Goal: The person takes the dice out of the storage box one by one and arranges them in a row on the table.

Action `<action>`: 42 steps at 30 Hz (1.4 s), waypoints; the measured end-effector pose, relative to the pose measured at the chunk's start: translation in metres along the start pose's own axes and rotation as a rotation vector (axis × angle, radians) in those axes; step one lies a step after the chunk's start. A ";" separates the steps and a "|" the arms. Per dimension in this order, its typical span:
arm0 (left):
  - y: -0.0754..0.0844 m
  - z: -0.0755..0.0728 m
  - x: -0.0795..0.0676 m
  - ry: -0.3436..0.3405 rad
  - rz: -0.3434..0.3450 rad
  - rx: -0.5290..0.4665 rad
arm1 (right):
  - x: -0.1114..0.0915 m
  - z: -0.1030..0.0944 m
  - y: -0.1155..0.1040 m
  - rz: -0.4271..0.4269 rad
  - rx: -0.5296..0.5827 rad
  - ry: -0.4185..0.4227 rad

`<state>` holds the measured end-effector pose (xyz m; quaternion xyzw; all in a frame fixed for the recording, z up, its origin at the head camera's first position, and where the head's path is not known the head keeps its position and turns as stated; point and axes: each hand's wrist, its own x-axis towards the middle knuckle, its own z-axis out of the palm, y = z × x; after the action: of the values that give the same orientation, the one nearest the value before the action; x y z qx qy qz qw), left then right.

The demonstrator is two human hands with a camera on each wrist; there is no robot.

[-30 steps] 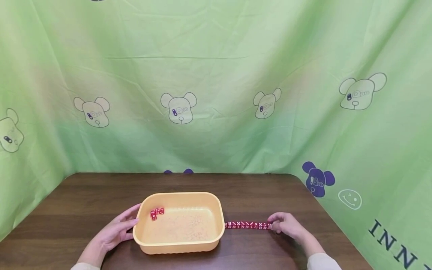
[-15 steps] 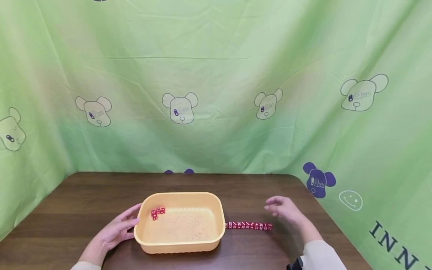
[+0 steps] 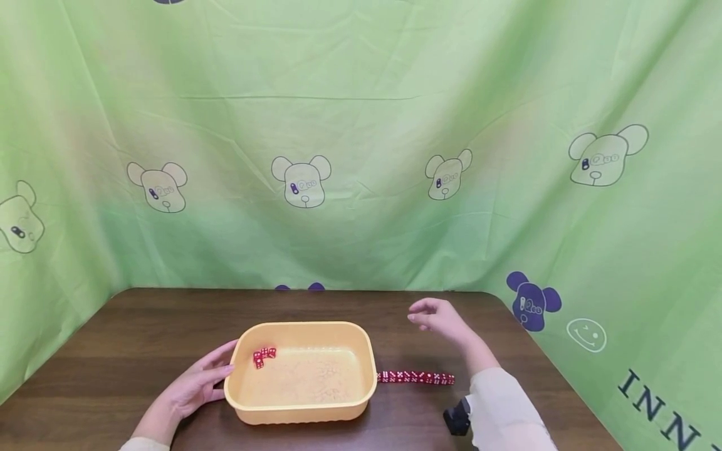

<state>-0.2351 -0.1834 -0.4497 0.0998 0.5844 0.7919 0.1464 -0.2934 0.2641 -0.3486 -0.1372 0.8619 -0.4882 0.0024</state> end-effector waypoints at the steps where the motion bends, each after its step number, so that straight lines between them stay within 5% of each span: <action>1: 0.000 0.000 0.000 0.000 -0.001 -0.001 | 0.003 0.003 -0.004 -0.002 0.001 -0.003; 17: -0.001 0.001 0.002 -0.003 -0.008 0.003 | 0.039 0.053 -0.043 -0.068 0.074 -0.065; 42: 0.001 -0.001 0.002 0.012 -0.013 0.017 | 0.057 0.152 -0.090 -0.103 0.146 -0.254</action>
<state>-0.2370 -0.1838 -0.4490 0.0928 0.5928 0.7863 0.1472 -0.3061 0.0785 -0.3447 -0.2413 0.8088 -0.5276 0.0962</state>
